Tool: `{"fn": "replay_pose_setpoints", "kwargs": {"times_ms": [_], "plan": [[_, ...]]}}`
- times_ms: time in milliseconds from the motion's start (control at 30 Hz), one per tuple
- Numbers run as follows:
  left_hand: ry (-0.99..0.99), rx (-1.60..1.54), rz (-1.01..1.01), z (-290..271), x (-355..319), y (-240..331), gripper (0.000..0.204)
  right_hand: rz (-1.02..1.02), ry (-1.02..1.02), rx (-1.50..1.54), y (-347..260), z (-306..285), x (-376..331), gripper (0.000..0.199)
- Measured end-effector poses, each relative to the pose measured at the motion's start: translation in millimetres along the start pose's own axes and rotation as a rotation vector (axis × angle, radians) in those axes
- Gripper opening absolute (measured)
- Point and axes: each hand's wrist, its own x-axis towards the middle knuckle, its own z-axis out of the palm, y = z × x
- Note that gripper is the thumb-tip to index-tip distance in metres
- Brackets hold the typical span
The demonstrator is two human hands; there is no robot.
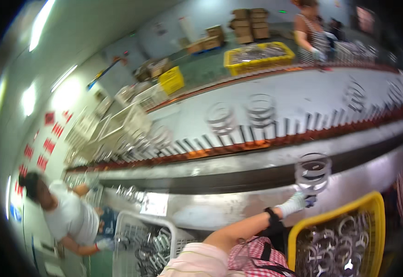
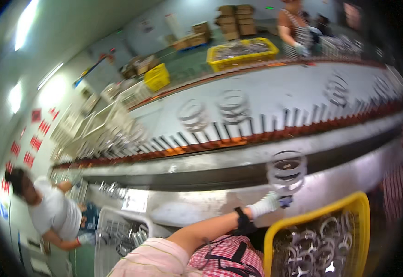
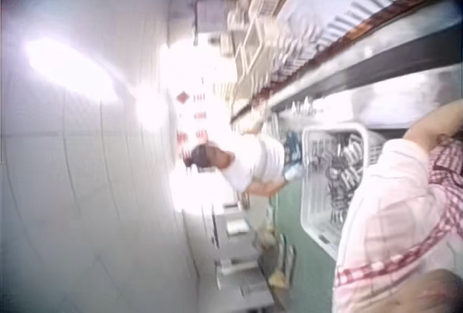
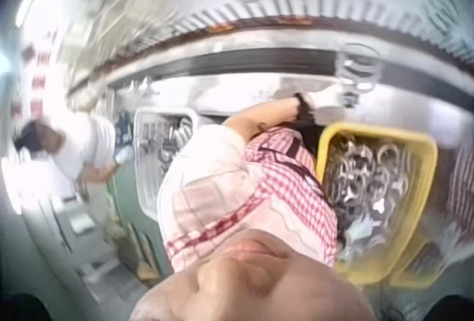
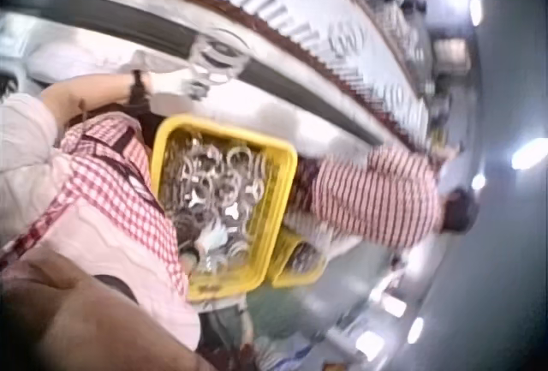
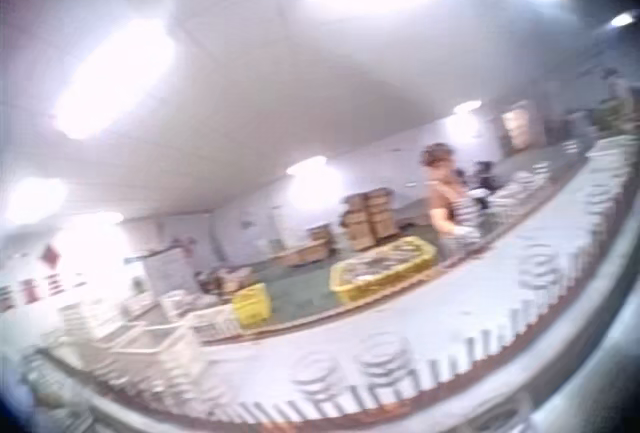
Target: Sort metal rings into bins and place them onto a conveyor belt for processing.
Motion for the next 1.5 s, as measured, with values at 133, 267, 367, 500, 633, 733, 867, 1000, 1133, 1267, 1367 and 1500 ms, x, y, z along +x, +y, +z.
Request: {"fn": "replay_pose_setpoints", "kwargs": {"times_ms": [133,267,367,500,633,733,867,1000,1133,1267,1367,1500], "plan": [[0.333,1.461,0.331,12.4,20.1,75.3,0.027,-0.140,0.115,0.010,-26.0,20.3,56.3,0.024],[0.403,1.415,0.441,-39.7,11.6,118.3,0.018,-0.177,0.258,0.014,-34.6,27.1,91.0,0.026],[0.479,1.623,0.163,-36.8,-16.9,155.5,0.017,0.030,0.324,-0.101,25.9,6.2,36.0,0.028],[0.504,2.321,0.838,-95.3,-25.1,197.3,0.036,0.466,0.315,-0.030,31.6,-25.2,-38.9,0.044],[0.640,2.073,0.393,-136.3,7.2,234.7,0.038,0.614,0.750,0.504,57.0,13.2,-79.8,0.011],[0.750,1.893,-0.002,-149.6,17.0,242.2,0.040,0.601,0.657,0.302,-3.8,-48.1,-58.9,0.011],[0.886,1.947,0.335,-148.2,19.7,251.2,0.038,0.452,0.799,0.499,-33.8,-73.4,-41.1,0.011],[0.952,1.636,0.432,-190.9,-14.0,283.9,0.028,0.386,0.741,1.017,-120.9,-128.9,20.9,0.012],[0.831,1.875,0.767,-239.4,-39.9,269.0,0.034,0.280,0.698,1.117,-202.4,-173.5,71.6,0.010],[0.801,1.217,0.724,-131.4,-65.4,192.5,0.052,0.330,0.605,1.391,-245.5,-165.1,99.1,0.013],[0.034,0.890,0.157,-19.3,-107.1,149.2,0.059,0.259,0.552,1.370,-276.6,-167.9,118.9,0.014],[-0.400,0.867,0.020,5.6,-89.6,108.5,0.045,0.227,0.432,1.546,-305.4,-168.1,137.5,0.013]]}}
